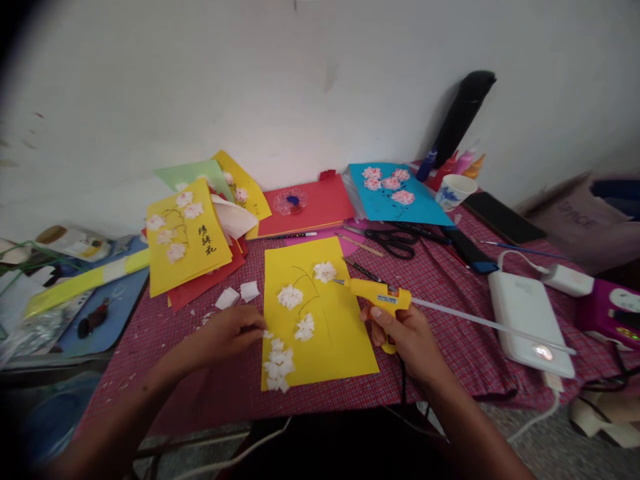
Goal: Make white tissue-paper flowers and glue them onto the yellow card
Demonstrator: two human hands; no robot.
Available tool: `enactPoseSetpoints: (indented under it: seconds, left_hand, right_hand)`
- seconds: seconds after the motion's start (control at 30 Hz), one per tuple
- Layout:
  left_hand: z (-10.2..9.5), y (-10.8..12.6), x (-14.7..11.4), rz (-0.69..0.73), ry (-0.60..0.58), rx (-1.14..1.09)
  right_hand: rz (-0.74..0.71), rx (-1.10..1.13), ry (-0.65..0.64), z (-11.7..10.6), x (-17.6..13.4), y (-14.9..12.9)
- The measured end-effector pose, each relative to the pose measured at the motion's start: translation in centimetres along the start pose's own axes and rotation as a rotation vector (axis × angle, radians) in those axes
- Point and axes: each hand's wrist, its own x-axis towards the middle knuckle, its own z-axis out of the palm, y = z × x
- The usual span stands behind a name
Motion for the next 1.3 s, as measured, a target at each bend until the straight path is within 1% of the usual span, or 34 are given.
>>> enactPoseSetpoints:
  seconds: [0.13, 0.33, 0.5, 0.63, 0.77, 0.87, 1.07, 1.3]
  left_hand:
    - [-0.2, -0.2, 0.6, -0.014, 0.035, -0.099]
    - [0.2, -0.6, 1.8, -0.134, 0.06, -0.273]
    - [1.0, -0.5, 3.1, -0.169, 0.114, -0.325]
    - [1.8, 0.2, 4.5, -0.167, 0.125, -0.37]
    - [2.2, 1.0, 5.8, -0.174, 0.102, -0.375]
    - [2.5, 1.5, 6.3, -0.17, 0.086, -0.347]
    - [3.1, 1.9, 6.3, -0.17, 0.096, -0.245]
    - [3.4, 2.6, 6.0, -0.206, 0.112, -0.211]
  right_hand:
    - [0.004, 0.029, -0.005, 0.0, 0.0, 0.0]
    - [0.034, 0.019, 0.004, 0.1, -0.1, -0.2]
    - [0.032, 0.009, 0.002, 0.0, 0.0, 0.0]
    - [0.027, -0.01, -0.011, -0.1, -0.1, 0.1]
    - [0.037, -0.004, -0.022, -0.2, -0.1, 0.3]
    - [0.048, 0.02, -0.034, -0.3, -0.1, 0.5]
    - [0.062, 0.041, -0.022, -0.3, -0.2, 0.6]
    - [0.059, 0.005, -0.019, -0.4, -0.2, 0.7]
